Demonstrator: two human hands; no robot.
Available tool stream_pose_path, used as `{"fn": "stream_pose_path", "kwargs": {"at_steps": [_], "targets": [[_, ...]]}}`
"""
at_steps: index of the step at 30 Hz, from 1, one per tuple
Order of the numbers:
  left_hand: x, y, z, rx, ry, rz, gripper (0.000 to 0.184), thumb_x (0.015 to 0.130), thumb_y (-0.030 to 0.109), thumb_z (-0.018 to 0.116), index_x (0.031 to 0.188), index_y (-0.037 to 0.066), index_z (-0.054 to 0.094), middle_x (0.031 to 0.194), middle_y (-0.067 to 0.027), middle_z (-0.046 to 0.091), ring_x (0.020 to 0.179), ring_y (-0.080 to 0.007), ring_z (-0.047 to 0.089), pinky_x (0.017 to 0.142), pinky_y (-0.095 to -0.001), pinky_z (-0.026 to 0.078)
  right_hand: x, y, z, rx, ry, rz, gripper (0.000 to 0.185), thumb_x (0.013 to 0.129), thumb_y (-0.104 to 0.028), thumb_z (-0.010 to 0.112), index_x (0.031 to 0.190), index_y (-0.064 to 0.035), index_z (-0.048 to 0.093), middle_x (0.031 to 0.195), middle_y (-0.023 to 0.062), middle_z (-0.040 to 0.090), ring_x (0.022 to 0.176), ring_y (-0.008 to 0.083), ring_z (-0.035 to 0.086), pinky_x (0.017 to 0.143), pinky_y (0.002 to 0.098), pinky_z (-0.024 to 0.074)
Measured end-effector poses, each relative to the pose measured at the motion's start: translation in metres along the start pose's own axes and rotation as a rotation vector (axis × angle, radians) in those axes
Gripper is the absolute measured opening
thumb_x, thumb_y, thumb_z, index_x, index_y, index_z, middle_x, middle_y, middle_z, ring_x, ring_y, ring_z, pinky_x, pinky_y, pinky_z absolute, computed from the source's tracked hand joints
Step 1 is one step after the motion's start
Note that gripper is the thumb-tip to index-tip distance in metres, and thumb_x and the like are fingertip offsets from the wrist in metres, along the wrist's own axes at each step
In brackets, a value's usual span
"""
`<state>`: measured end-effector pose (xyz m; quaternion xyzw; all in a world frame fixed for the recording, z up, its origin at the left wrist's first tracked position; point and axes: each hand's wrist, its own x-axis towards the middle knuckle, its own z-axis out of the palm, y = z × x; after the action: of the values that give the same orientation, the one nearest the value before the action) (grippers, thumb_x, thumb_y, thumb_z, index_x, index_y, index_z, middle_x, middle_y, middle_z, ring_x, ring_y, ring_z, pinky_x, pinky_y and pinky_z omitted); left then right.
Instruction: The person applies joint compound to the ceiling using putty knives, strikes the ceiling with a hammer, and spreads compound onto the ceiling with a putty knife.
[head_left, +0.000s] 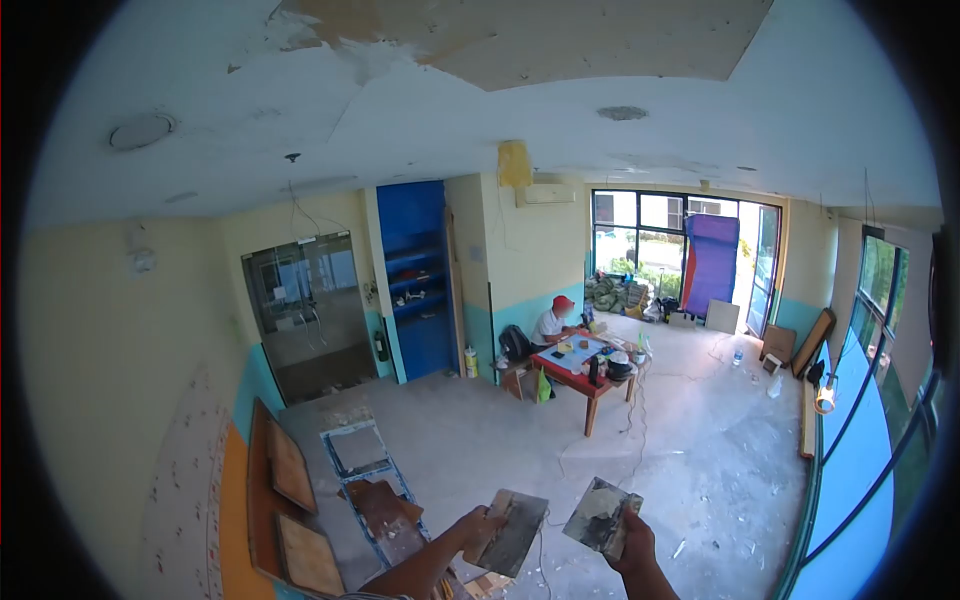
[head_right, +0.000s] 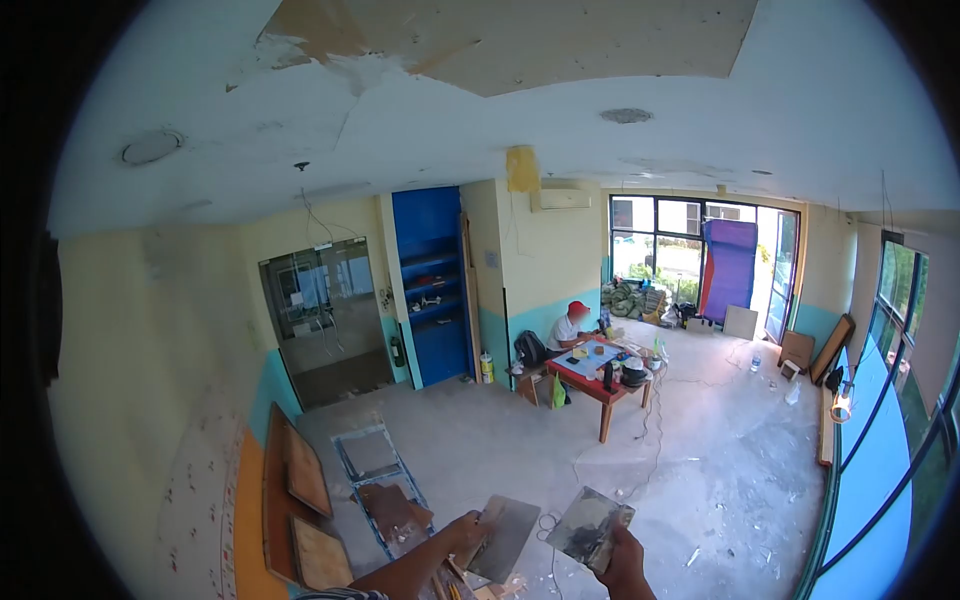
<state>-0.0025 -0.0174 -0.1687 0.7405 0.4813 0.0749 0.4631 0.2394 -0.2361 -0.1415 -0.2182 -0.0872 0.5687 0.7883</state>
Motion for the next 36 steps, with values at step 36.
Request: {"fn": "stream_pose_path", "kwargs": {"at_steps": [36], "targets": [[-0.112,0.087,-0.018,0.514,0.457,1.227,0.039,0.064,-0.002,0.064,0.101,0.009,0.068,0.090,-0.0061,0.061,0.088,-0.0253,0.057,0.083,-0.0403,0.041,-0.026,0.007,0.029,0.013,0.115,-0.305,0.039,0.099,-0.026,0.048,0.131,-0.0054,0.041,0.118,0.0122,0.057,0.102,0.0266,0.063,0.087,0.0433,0.0550]]}}
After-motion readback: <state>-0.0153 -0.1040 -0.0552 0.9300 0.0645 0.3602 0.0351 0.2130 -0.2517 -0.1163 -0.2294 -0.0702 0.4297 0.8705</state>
